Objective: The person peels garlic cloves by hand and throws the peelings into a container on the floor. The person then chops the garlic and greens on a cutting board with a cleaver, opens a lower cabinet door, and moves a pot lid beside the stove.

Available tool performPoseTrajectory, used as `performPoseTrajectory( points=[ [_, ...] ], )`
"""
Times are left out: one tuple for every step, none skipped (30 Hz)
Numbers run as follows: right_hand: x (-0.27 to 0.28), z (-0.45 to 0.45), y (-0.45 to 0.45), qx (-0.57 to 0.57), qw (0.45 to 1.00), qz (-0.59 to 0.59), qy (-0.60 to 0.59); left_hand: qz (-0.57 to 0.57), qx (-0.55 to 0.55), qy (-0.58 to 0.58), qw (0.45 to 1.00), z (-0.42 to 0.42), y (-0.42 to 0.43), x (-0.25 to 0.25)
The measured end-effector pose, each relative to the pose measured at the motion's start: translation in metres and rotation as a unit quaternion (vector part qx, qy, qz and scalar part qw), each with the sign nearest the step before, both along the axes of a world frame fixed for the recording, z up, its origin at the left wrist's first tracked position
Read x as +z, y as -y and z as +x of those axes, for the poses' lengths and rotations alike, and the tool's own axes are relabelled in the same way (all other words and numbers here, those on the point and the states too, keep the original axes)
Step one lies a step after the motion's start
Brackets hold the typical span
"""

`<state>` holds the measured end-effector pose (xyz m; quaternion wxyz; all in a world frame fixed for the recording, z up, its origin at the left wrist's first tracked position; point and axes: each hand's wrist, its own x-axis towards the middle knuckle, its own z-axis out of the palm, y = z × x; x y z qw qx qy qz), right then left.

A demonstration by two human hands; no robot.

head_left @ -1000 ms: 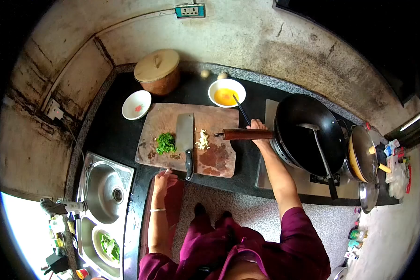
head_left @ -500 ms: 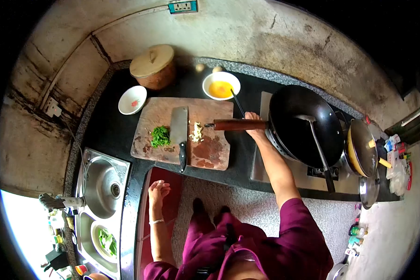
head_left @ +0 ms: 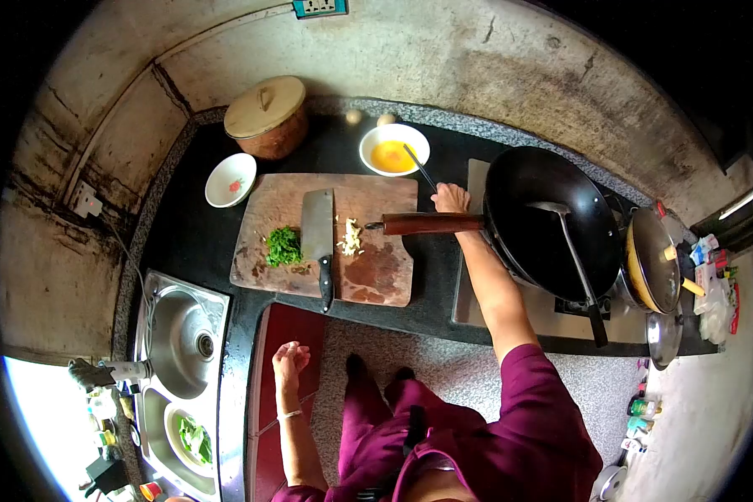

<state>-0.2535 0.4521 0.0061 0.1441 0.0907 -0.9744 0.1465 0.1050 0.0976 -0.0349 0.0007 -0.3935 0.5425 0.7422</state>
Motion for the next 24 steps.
performPoseTrajectory(
  points=[
    [0.002,-0.002,0.000,-0.013,1.000,0.014,0.013,0.000,0.000,0.000,1.000,0.001,0.001,-0.001],
    [0.003,-0.002,0.000,-0.019,0.999,0.002,0.034,0.000,0.000,0.003,1.000,0.002,0.003,-0.003],
    [0.001,-0.001,-0.001,-0.019,0.999,0.003,0.035,0.000,0.000,0.005,1.000,0.003,0.004,-0.006],
    [-0.001,0.002,-0.001,-0.021,0.999,0.002,0.035,0.001,0.000,0.005,1.000,0.004,0.004,-0.008],
    [-0.002,0.004,-0.001,-0.022,0.999,0.000,0.035,0.000,-0.001,0.010,1.000,0.004,0.005,-0.010],
    [0.002,0.007,0.001,-0.022,0.999,0.001,0.035,-0.002,-0.003,0.014,1.000,0.004,0.006,-0.011],
    [0.007,0.010,0.003,-0.027,0.999,-0.002,0.046,-0.002,-0.003,0.015,1.000,0.003,0.006,-0.010],
    [0.011,0.012,0.005,-0.032,0.998,-0.004,0.058,-0.001,-0.005,0.014,1.000,0.002,0.006,-0.010],
    [0.010,0.012,0.005,-0.032,0.998,-0.003,0.059,0.001,-0.007,0.013,1.000,0.001,0.006,-0.008],
    [0.009,0.012,0.005,-0.029,0.998,-0.008,0.054,0.001,-0.007,0.014,1.000,0.000,0.005,-0.007],
    [0.008,0.012,0.004,-0.025,0.998,-0.013,0.049,0.001,-0.006,0.011,1.000,-0.002,0.005,-0.005],
    [0.008,0.012,0.004,-0.026,0.998,-0.013,0.049,0.001,-0.005,0.007,1.000,-0.004,0.004,-0.004],
    [0.008,0.013,0.003,-0.021,0.999,-0.015,0.042,0.001,-0.006,0.007,1.000,-0.006,0.004,-0.003],
    [0.008,0.013,0.003,-0.016,0.999,-0.017,0.034,0.000,-0.006,0.010,1.000,-0.007,0.003,-0.002],
    [0.008,0.013,0.003,-0.016,0.999,-0.017,0.034,-0.002,-0.007,0.014,1.000,-0.008,0.003,-0.002],
    [0.008,0.013,0.003,-0.016,0.999,-0.019,0.039,-0.002,-0.007,0.014,1.000,-0.009,0.003,-0.001],
    [0.008,0.013,0.003,-0.017,0.999,-0.021,0.043,-0.001,-0.008,0.011,1.000,-0.010,0.002,-0.001],
    [0.007,0.011,0.002,-0.019,0.999,-0.022,0.043,-0.001,-0.010,0.009,1.000,-0.011,0.002,-0.001],
    [0.005,0.009,0.002,-0.014,0.999,-0.029,0.043,0.000,-0.012,0.009,1.000,-0.011,0.002,-0.002],
    [0.004,0.006,0.002,-0.008,0.998,-0.037,0.044,0.000,-0.013,0.011,1.000,-0.011,0.003,-0.005],
    [0.009,0.004,0.005,-0.008,0.998,-0.037,0.044,0.000,-0.013,0.013,1.000,-0.012,0.002,-0.004],
    [0.014,0.002,0.007,0.006,0.999,-0.040,0.015,0.000,-0.013,0.015,1.000,-0.012,0.002,-0.003],
    [0.016,0.001,0.010,0.019,0.999,-0.042,-0.013,0.002,-0.012,0.010,1.000,-0.011,0.000,-0.001],
    [0.013,-0.002,0.011,0.019,0.999,-0.042,-0.010,0.005,-0.012,0.005,1.000,-0.010,-0.001,0.000]
  ],
)
